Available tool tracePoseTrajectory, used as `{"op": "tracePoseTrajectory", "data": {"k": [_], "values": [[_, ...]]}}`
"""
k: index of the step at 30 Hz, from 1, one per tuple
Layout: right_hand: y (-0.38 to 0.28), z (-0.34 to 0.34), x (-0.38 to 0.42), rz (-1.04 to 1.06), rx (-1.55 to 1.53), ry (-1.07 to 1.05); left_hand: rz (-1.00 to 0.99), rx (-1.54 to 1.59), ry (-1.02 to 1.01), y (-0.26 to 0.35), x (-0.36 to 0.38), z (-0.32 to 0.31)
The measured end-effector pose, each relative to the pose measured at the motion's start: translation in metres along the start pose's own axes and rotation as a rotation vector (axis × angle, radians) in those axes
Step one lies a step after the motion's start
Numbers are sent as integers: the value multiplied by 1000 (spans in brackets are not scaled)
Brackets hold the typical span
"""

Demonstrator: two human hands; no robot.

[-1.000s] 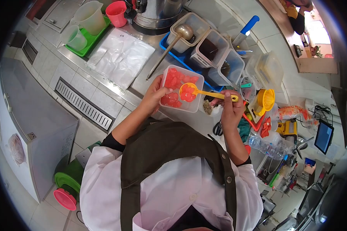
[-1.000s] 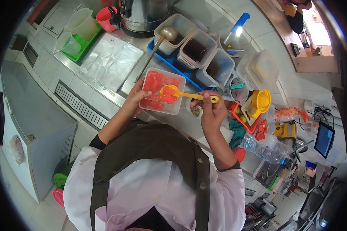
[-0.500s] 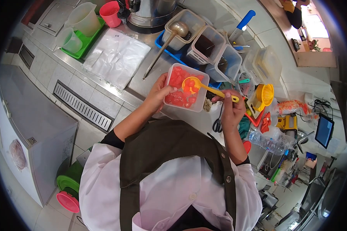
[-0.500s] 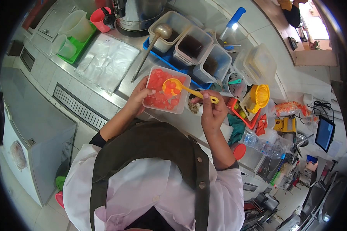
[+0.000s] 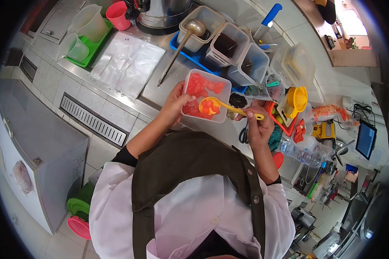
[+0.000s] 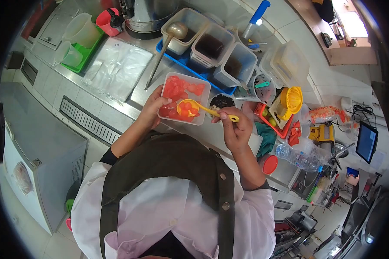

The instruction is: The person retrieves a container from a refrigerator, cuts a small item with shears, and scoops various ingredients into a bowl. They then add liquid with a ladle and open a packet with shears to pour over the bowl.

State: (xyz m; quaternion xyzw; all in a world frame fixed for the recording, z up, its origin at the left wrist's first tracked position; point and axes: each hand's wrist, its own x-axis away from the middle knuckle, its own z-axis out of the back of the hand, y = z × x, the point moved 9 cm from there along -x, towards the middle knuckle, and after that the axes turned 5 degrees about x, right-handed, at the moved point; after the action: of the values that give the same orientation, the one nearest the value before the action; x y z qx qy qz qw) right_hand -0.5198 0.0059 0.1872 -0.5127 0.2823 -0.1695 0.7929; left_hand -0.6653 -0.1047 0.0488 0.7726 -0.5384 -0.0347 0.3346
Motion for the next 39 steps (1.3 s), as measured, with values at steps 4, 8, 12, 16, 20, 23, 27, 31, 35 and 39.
{"op": "tracePoseTrajectory", "data": {"k": [4,8,12,16,20,23,27,31,35,39], "values": [[8,1,1,-109,-33,-8,-7,12,4,-3,-2,4],[-8,-10,-1,124,191,-126,-27,-29,7,-2,1,5],[-2,-14,-1,34,64,-152,23,24,-10,1,6,1],[45,5,3,-384,-304,150,11,13,1,-8,2,9],[58,15,5,-405,-302,203,22,-33,9,-8,1,9],[57,19,8,-382,-277,228,21,-34,-3,-12,-2,5],[51,33,14,-345,-300,299,53,-62,-16,-24,-8,6],[45,42,24,-291,-206,301,81,-63,-21,-34,-12,4],[50,52,41,-331,-264,410,95,-82,-23,-37,-11,-4],[51,95,66,-277,-269,642,74,-87,27,-31,-9,8]]}}
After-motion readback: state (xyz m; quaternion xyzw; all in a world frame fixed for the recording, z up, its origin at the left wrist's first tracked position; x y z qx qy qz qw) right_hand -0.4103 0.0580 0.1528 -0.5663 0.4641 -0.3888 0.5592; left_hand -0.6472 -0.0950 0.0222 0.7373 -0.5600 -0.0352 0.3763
